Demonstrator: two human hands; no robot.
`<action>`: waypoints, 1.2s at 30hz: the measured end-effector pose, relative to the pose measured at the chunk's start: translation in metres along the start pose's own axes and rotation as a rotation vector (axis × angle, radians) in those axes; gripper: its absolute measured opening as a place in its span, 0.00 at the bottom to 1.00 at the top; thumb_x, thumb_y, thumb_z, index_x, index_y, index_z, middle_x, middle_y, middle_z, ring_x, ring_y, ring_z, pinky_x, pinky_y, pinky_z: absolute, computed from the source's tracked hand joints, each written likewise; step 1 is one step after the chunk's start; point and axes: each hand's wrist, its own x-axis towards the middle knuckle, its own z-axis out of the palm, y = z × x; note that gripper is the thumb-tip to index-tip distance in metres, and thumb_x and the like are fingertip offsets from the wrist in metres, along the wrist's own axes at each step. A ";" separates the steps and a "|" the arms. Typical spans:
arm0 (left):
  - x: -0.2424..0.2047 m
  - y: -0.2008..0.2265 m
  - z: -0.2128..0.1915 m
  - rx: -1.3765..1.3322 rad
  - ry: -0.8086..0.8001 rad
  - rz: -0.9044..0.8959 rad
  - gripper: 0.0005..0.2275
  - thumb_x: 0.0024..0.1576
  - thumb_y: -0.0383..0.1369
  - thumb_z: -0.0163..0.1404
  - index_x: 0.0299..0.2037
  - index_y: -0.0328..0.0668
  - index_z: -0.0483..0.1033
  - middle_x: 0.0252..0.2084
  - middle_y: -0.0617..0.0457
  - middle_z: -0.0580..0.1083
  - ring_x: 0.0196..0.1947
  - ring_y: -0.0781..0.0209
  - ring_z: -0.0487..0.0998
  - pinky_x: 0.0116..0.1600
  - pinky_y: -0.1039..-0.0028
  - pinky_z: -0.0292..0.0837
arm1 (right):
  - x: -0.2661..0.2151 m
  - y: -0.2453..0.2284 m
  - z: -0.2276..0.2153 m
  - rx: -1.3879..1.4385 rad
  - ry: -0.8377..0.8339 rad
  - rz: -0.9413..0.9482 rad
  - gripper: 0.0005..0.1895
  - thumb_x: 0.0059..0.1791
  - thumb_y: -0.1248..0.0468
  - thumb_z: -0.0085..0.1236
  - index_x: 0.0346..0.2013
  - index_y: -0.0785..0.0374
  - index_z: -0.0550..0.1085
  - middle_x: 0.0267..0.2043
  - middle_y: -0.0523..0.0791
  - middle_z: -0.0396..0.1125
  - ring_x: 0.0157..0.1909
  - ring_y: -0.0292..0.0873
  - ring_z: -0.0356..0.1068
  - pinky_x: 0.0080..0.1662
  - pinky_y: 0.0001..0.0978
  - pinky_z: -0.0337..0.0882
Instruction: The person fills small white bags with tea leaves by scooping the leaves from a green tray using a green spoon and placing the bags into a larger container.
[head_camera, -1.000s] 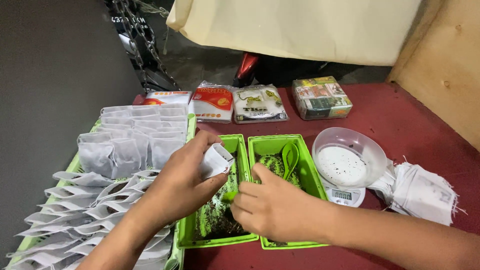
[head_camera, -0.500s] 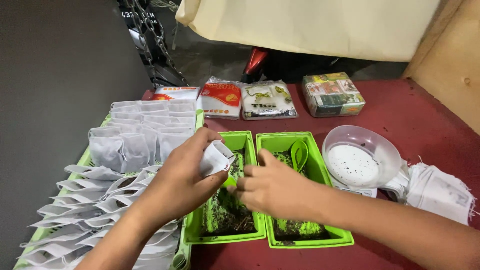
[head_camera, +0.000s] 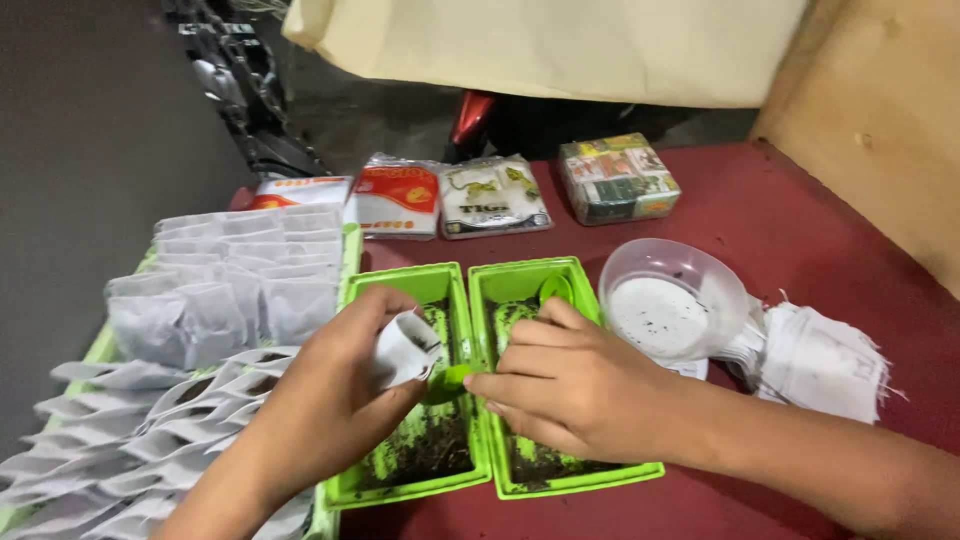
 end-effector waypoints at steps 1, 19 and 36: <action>0.001 -0.001 0.001 -0.005 -0.008 0.005 0.19 0.48 0.28 0.57 0.49 0.49 0.69 0.41 0.56 0.77 0.39 0.63 0.78 0.45 0.75 0.69 | -0.003 0.000 -0.005 -0.004 -0.002 0.010 0.10 0.56 0.65 0.52 0.50 0.65 0.75 0.32 0.44 0.63 0.35 0.47 0.60 0.39 0.41 0.53; 0.008 -0.037 0.023 0.128 -0.265 -0.386 0.29 0.45 0.33 0.65 0.57 0.65 0.69 0.50 0.67 0.79 0.38 0.70 0.80 0.48 0.78 0.74 | -0.072 0.008 -0.027 -0.040 -0.241 0.225 0.10 0.53 0.64 0.57 0.49 0.64 0.75 0.33 0.42 0.69 0.35 0.44 0.64 0.45 0.40 0.56; 0.003 -0.031 0.029 0.103 -0.253 -0.194 0.28 0.44 0.29 0.61 0.56 0.60 0.69 0.50 0.62 0.79 0.42 0.64 0.81 0.48 0.75 0.73 | -0.068 0.003 0.000 0.068 -0.098 0.381 0.11 0.57 0.63 0.49 0.52 0.60 0.77 0.27 0.40 0.70 0.33 0.40 0.64 0.44 0.34 0.61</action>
